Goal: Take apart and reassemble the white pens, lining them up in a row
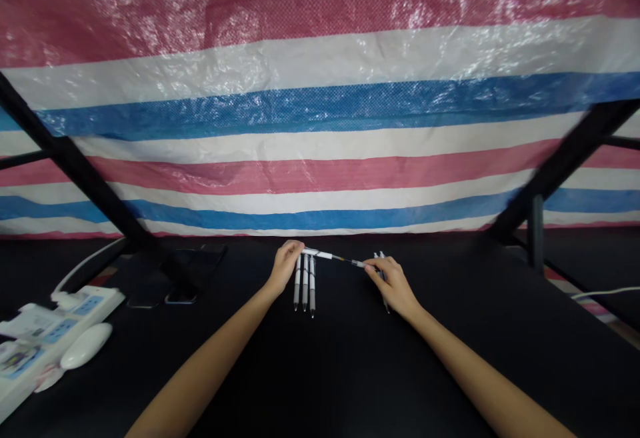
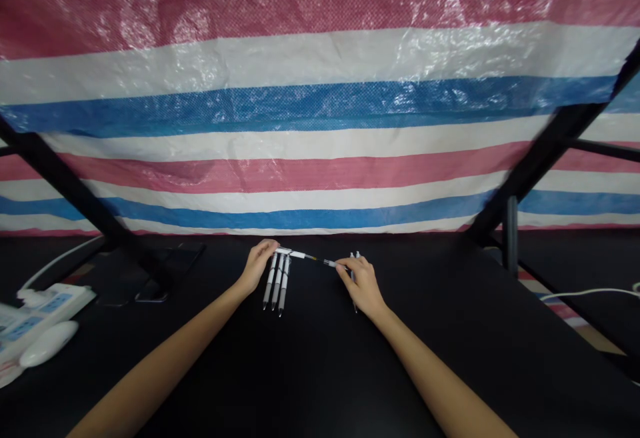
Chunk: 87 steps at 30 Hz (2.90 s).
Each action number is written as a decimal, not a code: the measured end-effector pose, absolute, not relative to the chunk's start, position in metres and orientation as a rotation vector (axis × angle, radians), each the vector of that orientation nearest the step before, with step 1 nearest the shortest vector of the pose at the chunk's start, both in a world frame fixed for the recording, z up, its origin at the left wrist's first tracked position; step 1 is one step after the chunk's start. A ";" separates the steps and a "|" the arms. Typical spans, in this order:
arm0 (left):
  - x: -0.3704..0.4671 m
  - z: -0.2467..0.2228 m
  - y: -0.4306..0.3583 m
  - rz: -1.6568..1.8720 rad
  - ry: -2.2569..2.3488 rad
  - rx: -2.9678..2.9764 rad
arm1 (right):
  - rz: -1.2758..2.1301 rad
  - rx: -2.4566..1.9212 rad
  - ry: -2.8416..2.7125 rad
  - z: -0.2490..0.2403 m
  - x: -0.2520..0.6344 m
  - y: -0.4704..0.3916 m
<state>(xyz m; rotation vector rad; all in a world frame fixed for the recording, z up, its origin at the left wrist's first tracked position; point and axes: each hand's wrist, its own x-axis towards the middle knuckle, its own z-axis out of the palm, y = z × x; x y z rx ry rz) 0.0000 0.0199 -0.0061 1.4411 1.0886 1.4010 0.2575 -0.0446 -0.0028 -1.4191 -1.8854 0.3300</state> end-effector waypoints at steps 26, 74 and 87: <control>0.002 -0.012 0.022 1.270 1.042 1.853 | 0.306 -1.340 -1.993 -0.003 0.256 -0.046; -0.001 -0.001 0.015 1.063 1.025 1.841 | 0.290 -1.394 -1.963 -0.008 0.255 -0.045; -0.002 -0.005 0.018 1.058 1.024 1.781 | 0.321 -1.403 -1.965 -0.008 0.256 -0.045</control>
